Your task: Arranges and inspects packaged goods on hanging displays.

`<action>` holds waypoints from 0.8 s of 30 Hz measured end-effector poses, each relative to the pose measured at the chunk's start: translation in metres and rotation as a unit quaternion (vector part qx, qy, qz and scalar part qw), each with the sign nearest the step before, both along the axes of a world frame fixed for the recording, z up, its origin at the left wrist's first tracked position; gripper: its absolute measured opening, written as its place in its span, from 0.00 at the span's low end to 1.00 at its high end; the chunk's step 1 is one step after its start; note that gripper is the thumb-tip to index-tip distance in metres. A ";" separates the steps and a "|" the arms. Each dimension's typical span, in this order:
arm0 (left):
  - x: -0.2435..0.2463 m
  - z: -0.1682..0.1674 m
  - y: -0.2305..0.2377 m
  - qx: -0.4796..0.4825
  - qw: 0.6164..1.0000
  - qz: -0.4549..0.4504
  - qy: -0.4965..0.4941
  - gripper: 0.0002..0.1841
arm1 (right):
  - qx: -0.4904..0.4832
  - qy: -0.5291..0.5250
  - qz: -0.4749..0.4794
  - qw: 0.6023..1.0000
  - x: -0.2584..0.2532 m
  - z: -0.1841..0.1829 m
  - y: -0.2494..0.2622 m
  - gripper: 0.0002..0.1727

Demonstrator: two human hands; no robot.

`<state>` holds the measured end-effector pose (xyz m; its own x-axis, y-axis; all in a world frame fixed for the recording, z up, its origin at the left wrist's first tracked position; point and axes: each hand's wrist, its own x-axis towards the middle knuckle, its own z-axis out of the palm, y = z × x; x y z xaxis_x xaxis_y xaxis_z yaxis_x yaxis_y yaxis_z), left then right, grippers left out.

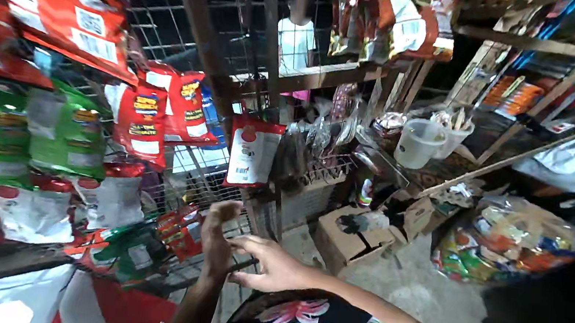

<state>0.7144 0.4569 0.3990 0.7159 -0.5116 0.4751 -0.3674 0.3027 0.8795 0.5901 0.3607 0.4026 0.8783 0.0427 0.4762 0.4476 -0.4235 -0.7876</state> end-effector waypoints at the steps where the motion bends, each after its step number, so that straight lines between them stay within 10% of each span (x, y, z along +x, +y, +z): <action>1: 0.008 0.006 -0.001 -0.022 0.998 0.029 -0.045 0.34 | 0.037 -0.033 -0.023 0.999 0.006 -0.003 0.011 0.31; 14: 0.000 0.020 -0.060 -0.153 0.960 0.097 -0.212 0.19 | 0.143 -0.144 -0.192 0.960 0.000 -0.009 0.013 0.25; 24: -0.086 0.033 -0.129 -0.176 0.972 0.117 -0.098 0.18 | 0.132 -0.149 -0.200 0.960 -0.063 0.003 -0.055 0.21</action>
